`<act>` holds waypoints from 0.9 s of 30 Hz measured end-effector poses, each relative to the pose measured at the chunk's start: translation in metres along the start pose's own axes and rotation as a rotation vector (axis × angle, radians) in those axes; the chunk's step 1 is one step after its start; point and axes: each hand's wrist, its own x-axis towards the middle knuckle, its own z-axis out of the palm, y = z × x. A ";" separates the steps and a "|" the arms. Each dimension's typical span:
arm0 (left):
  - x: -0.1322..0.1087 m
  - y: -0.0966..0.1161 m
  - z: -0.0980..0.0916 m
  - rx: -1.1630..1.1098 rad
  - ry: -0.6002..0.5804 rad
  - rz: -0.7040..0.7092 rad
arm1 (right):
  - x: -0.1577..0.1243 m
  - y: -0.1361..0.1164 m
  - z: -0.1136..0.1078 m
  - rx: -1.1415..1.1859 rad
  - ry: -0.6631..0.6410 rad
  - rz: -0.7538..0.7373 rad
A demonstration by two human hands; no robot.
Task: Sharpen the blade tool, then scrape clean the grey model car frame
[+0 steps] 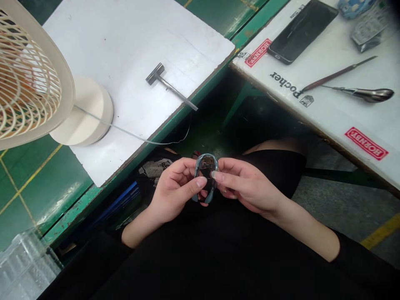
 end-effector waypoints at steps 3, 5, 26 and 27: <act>0.000 -0.001 -0.001 0.017 0.012 0.027 | 0.000 0.000 -0.002 0.034 -0.008 0.021; 0.000 -0.001 -0.001 0.036 0.025 0.051 | 0.001 0.001 -0.003 0.047 -0.011 0.026; 0.007 0.007 0.010 -0.148 0.119 -0.139 | 0.004 0.002 -0.004 0.046 -0.015 -0.023; 0.008 0.007 0.011 -0.154 0.116 -0.138 | 0.005 0.003 -0.004 0.040 -0.021 -0.025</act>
